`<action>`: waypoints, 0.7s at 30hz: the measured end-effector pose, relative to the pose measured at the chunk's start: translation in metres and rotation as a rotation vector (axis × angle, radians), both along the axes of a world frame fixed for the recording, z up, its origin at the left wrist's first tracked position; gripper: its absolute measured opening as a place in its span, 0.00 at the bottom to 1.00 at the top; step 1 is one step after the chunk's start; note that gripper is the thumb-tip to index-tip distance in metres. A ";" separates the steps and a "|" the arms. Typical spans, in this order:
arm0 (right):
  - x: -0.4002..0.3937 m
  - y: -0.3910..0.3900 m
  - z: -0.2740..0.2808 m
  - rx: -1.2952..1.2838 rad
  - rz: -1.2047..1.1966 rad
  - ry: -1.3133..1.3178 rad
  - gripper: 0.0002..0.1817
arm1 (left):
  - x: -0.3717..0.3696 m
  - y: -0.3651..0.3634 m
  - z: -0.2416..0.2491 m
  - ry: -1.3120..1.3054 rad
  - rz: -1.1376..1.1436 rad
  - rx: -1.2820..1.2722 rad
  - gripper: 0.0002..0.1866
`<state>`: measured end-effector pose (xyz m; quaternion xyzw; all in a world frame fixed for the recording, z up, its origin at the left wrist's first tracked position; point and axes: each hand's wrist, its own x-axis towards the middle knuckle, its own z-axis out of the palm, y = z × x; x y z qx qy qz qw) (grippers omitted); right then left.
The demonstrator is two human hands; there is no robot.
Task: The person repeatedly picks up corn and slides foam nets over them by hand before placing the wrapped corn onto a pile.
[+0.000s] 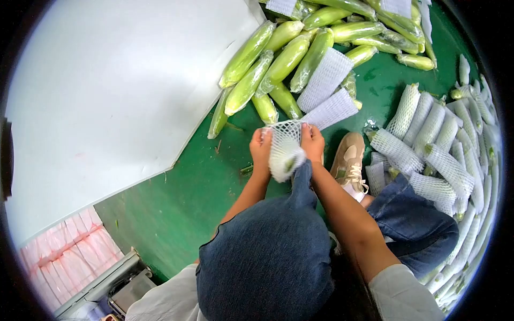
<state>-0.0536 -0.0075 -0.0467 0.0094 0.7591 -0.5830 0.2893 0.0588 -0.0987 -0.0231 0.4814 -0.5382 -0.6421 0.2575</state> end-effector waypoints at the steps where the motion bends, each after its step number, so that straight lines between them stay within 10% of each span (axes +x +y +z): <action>1: 0.003 -0.009 0.029 -0.141 -0.108 -0.114 0.13 | 0.001 -0.002 0.010 0.019 0.123 0.072 0.09; 4: 0.008 -0.017 0.052 -0.241 -0.080 -0.139 0.12 | -0.020 0.002 0.027 0.503 0.536 0.574 0.16; 5: 0.008 -0.017 0.045 -0.237 -0.102 -0.087 0.12 | -0.039 0.003 0.049 0.304 0.621 0.582 0.14; 8: -0.018 -0.023 0.036 -0.388 -0.270 -0.279 0.10 | -0.064 0.008 0.070 0.324 0.460 0.823 0.15; 12: -0.045 -0.018 0.044 -0.393 -0.271 -0.502 0.11 | -0.063 0.012 0.040 0.171 0.119 0.530 0.13; 15: -0.054 -0.009 0.042 -0.208 -0.096 -0.335 0.14 | -0.062 0.009 0.035 0.223 0.111 0.583 0.11; 18: -0.053 -0.001 0.097 0.150 0.272 0.548 0.21 | -0.049 0.005 0.042 0.216 0.130 0.510 0.11; 21: -0.039 0.017 0.116 -0.086 0.526 0.784 0.33 | -0.036 0.001 0.029 0.115 0.088 0.407 0.11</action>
